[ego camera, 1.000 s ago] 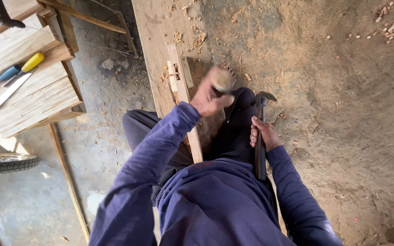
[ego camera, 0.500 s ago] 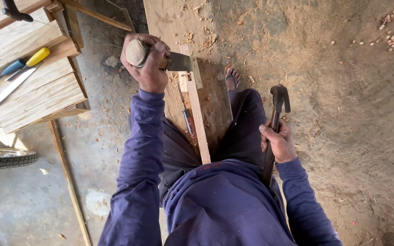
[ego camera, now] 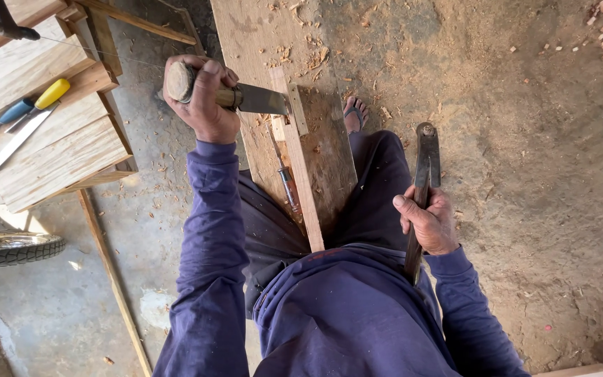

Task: The person sits on the floor with a wooden frame piece across their lap and cuts a rectangular mortise, holding a chisel in the layout lines and striking it with a hammer. They repeatedly reposition the chisel, deepen the recess, and finally knock a small waste block out of the cut.

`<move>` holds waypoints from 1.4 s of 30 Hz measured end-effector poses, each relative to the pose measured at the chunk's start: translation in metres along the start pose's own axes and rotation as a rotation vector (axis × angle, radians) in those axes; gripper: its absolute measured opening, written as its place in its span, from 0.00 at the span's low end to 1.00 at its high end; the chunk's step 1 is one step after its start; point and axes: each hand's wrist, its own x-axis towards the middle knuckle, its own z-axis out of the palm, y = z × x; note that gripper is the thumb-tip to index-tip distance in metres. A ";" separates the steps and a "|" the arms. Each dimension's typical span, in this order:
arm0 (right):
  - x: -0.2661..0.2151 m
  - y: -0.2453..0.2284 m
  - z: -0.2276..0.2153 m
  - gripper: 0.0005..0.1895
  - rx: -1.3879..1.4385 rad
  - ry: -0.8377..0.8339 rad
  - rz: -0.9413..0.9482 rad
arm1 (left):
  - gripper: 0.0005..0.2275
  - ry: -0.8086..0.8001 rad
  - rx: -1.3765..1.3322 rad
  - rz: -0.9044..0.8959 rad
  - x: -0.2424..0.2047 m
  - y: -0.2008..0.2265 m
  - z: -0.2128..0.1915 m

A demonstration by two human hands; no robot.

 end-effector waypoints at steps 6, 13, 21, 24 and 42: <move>-0.002 -0.008 0.009 0.10 -0.028 -0.023 -0.008 | 0.06 -0.051 0.053 0.081 -0.002 -0.016 -0.010; 0.001 0.000 0.008 0.12 -0.090 -0.048 -0.014 | 0.07 -0.038 -0.021 -0.001 -0.006 -0.006 0.005; 0.005 0.016 0.007 0.12 -0.085 -0.021 0.021 | 0.05 0.071 -0.085 -0.058 0.005 -0.001 0.001; 0.006 0.016 0.008 0.12 -0.097 -0.028 0.054 | 0.06 0.031 -0.037 -0.058 0.006 0.001 0.000; 0.003 0.010 0.017 0.15 -0.063 -0.052 0.057 | 0.07 -0.014 0.120 0.087 -0.006 -0.008 -0.001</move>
